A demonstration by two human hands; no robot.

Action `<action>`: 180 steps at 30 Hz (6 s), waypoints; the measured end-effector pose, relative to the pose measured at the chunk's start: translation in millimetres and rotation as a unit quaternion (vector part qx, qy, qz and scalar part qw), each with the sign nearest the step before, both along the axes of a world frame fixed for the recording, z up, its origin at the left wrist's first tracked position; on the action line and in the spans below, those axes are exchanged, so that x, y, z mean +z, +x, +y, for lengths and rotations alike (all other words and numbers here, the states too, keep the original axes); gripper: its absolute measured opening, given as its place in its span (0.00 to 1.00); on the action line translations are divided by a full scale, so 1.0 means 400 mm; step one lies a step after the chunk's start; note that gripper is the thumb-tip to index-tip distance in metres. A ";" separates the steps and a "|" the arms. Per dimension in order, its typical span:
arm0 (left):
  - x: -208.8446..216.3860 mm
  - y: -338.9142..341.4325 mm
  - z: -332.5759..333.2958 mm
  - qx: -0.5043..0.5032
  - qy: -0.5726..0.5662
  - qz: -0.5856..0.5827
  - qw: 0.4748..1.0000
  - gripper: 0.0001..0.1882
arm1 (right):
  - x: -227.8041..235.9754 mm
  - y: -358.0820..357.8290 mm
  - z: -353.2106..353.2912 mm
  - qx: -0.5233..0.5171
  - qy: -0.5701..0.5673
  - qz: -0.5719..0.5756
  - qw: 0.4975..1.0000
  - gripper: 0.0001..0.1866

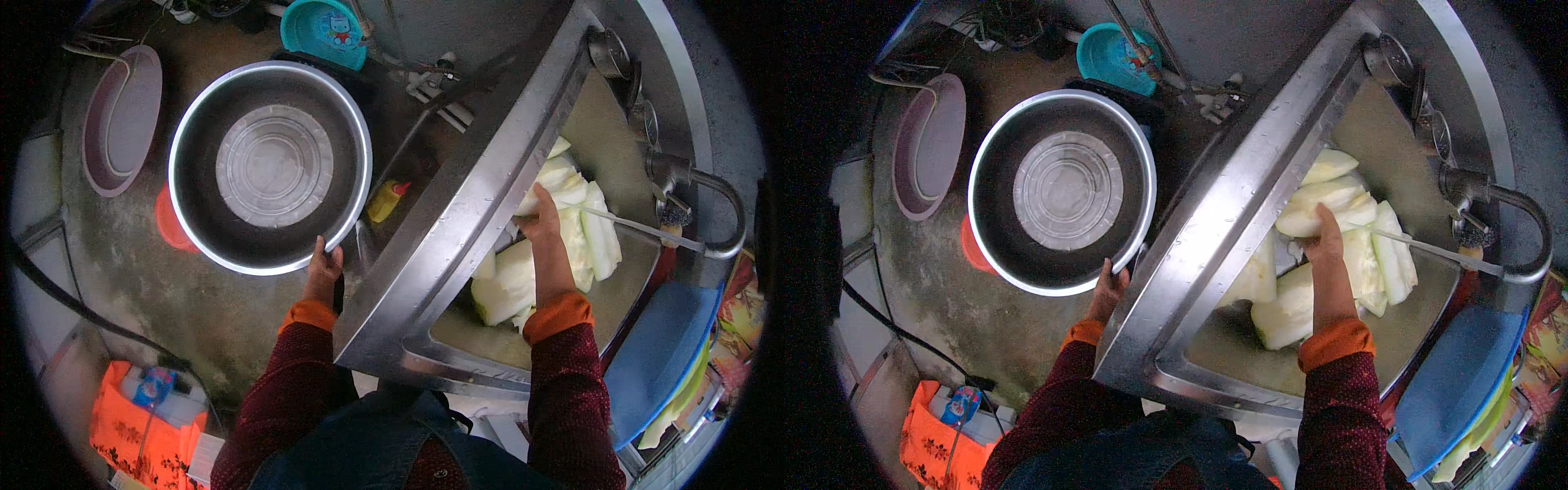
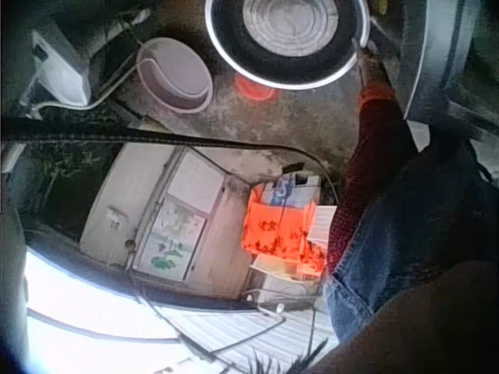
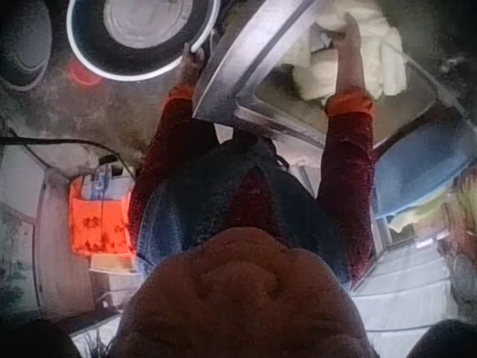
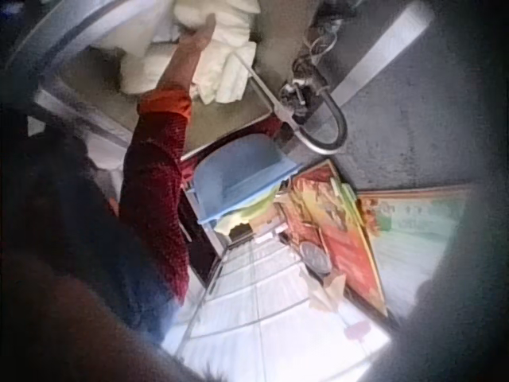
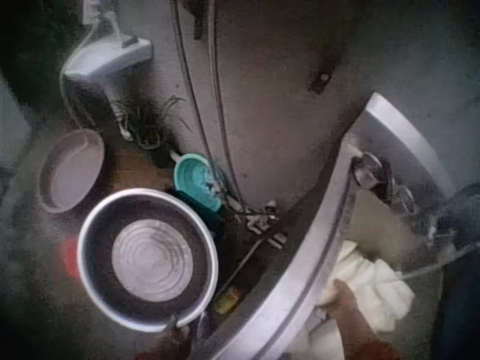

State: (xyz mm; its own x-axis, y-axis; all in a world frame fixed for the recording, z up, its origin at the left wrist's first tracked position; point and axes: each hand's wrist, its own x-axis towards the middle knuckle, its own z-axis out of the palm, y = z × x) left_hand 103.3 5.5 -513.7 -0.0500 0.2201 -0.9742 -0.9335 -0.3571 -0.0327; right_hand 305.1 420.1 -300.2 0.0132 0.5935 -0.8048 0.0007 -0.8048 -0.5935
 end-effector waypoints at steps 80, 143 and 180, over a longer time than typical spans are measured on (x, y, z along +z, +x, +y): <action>0.994 0.278 0.997 -0.363 0.404 0.233 0.807 0.23 | 0.480 0.139 -0.003 0.166 0.234 0.101 0.953 0.41; 1.151 0.105 0.791 -0.341 0.255 0.434 0.794 0.19 | 0.501 0.119 -0.225 0.492 0.468 -0.158 0.717 0.28; 0.147 -0.460 -0.066 -0.303 -0.326 0.367 0.817 0.28 | 0.387 -0.747 -0.340 0.770 0.517 -0.227 0.298 0.25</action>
